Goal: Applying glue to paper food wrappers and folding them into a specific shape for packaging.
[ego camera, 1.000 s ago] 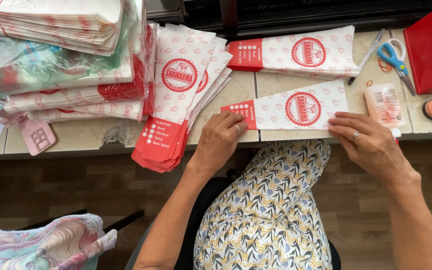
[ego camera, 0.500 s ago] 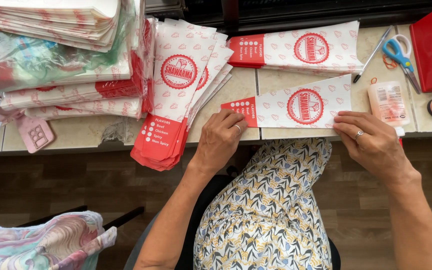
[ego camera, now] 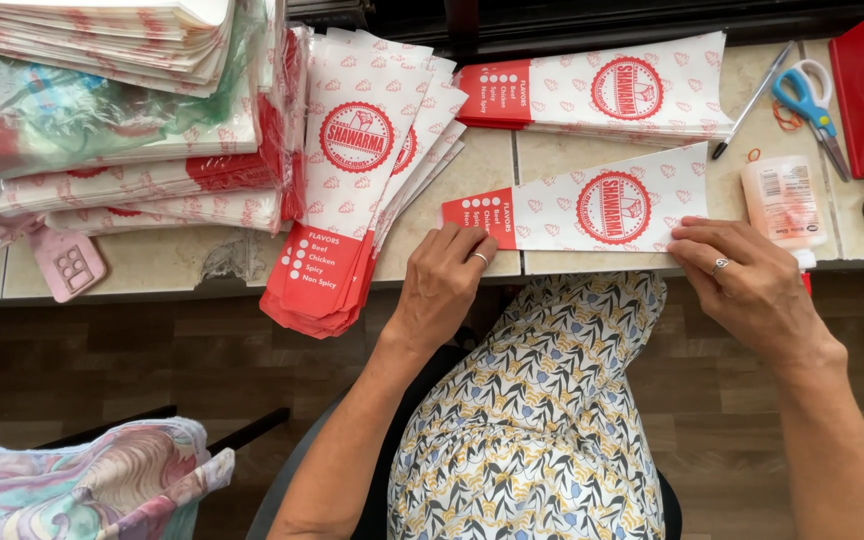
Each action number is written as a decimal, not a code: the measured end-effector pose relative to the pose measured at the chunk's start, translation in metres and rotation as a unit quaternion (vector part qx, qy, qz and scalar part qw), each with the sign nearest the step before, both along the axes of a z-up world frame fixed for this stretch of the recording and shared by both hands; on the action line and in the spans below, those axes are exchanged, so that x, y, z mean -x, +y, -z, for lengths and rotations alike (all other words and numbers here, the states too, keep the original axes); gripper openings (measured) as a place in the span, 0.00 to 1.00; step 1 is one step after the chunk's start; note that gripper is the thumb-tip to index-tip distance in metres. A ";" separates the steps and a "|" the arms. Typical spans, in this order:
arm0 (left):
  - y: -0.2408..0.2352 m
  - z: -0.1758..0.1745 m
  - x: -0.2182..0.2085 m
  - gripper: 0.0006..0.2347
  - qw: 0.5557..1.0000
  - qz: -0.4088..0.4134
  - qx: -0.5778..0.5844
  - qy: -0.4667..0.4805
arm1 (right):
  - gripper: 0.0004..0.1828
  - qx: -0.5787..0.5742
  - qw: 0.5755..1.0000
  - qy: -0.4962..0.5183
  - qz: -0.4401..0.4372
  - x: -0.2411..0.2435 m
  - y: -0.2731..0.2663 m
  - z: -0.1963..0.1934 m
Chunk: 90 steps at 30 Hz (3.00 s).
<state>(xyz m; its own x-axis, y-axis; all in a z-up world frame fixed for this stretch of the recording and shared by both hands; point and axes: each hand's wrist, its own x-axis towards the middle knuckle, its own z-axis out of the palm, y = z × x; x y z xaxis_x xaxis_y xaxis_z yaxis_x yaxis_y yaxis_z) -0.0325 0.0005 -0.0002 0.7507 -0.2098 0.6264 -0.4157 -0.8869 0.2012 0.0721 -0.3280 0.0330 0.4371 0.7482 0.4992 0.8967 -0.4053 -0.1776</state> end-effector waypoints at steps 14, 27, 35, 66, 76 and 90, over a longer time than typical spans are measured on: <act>-0.008 0.001 0.016 0.15 0.999 -0.017 -0.010 0.027 | 0.14 0.060 0.997 0.027 0.032 -0.008 0.021 0.010; -0.012 0.017 0.013 0.13 0.997 -0.057 0.044 0.011 | 0.22 0.007 0.972 0.235 -0.029 -0.027 0.089 0.001; -0.057 -0.013 -0.018 0.12 0.979 -0.163 0.072 0.103 | 0.33 0.044 0.960 0.277 0.010 -0.028 0.089 0.002; -0.012 0.023 0.002 0.16 0.985 -0.144 0.051 0.086 | 0.37 0.058 0.987 0.151 0.015 -0.001 0.111 0.011; -0.007 0.014 0.014 0.18 0.979 -0.155 0.086 0.105 | 0.46 0.160 0.967 -0.031 0.196 -0.013 0.076 0.033; -0.008 0.004 0.018 0.18 0.978 -0.162 0.092 0.095 | 0.51 0.198 0.972 0.014 0.129 0.051 0.116 0.022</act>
